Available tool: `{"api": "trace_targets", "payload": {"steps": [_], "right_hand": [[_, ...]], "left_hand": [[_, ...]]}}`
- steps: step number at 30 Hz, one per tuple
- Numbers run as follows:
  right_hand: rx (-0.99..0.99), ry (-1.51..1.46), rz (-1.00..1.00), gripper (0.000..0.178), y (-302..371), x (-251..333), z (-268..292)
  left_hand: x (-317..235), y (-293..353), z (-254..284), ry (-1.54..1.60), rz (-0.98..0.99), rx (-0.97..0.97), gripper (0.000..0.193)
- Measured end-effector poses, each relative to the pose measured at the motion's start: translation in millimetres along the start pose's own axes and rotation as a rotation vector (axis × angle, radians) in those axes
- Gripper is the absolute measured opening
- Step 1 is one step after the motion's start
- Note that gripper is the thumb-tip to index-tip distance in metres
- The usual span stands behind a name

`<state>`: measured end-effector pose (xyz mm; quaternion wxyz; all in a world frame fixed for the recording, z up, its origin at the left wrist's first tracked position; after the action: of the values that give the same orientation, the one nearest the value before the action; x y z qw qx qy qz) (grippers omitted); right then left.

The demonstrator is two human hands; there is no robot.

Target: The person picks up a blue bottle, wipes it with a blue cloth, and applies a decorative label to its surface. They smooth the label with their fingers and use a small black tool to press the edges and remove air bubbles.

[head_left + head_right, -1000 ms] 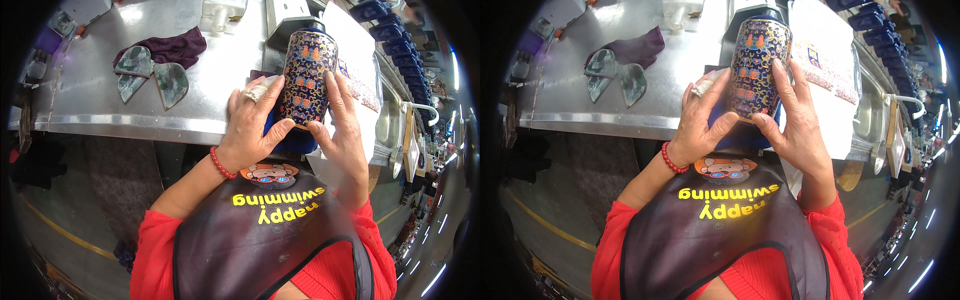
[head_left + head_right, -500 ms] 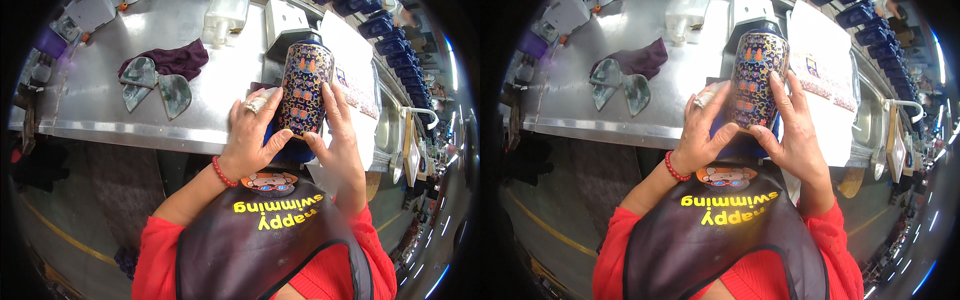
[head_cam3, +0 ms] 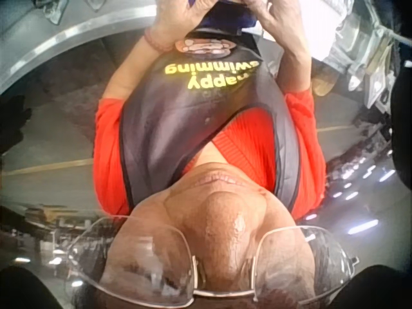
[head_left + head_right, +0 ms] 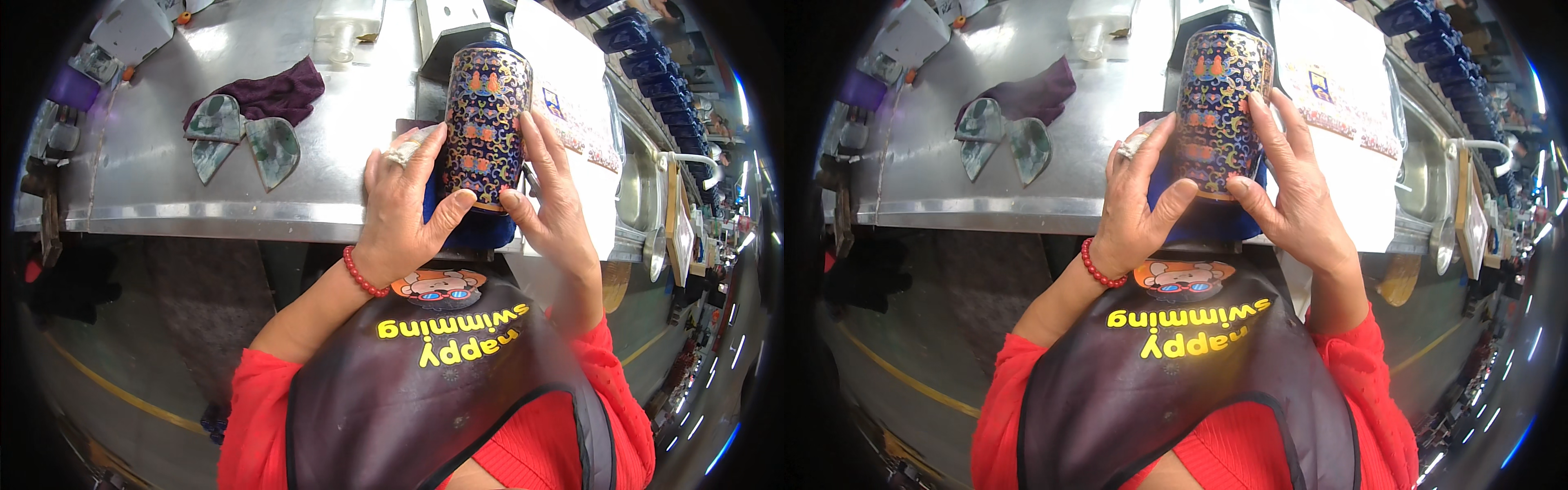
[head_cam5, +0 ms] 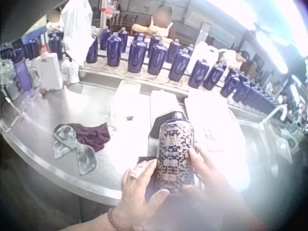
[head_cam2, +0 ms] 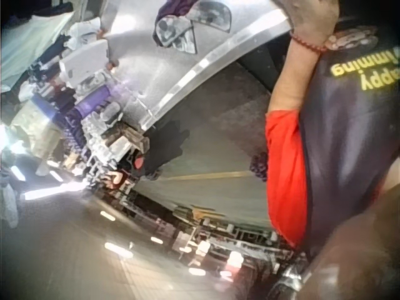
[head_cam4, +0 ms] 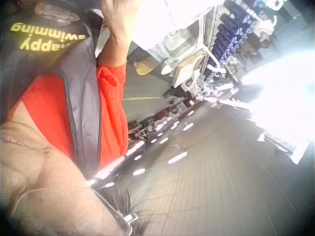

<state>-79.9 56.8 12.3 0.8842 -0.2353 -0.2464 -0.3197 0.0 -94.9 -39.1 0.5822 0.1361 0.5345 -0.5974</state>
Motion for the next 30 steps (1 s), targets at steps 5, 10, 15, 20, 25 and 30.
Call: {"api": "trace_targets", "payload": {"steps": [5, 10, 15, 20, 25, 30], "right_hand": [[-0.01, -0.027, 0.002, 0.074, 1.2, -2.6, -0.8], [0.005, -0.022, 0.01, 0.074, -0.7, -2.6, 0.5], [-0.077, 0.077, 0.102, 0.071, -13.2, 2.0, 31.7], [0.169, 0.127, 0.277, 0.029, -68.7, 49.1, 43.2], [0.463, 0.486, 0.149, 0.021, -155.9, 46.8, 5.6], [0.505, 0.384, 0.318, 0.021, -158.0, 45.3, -4.5]], "left_hand": [[0.1, -0.1, -1.7, -0.017, -0.002, 0.009, 0.073], [1.1, 1.7, -3.2, -0.035, 0.027, 0.022, 0.075], [1.2, 0.4, -3.3, -0.036, 0.09, 0.067, 0.077], [-0.1, 0.5, -3.2, -0.062, 0.113, 0.08, 0.079], [1.6, 0.4, -4.2, -0.012, 0.158, 0.112, 0.078], [2.3, -0.6, -3.3, 0.002, 0.165, 0.103, 0.08]]}}
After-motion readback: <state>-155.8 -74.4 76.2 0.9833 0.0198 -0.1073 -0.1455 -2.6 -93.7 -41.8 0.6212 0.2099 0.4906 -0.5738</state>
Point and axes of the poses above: each hand's wrist, its own y-axis away from the middle knuckle, its own z-axis out of the back of the hand, x = y × z, the point moved 9 cm from there along -y, towards the middle knuckle, and after that the axes turned 3 degrees about -x, right-handed, at the moved point
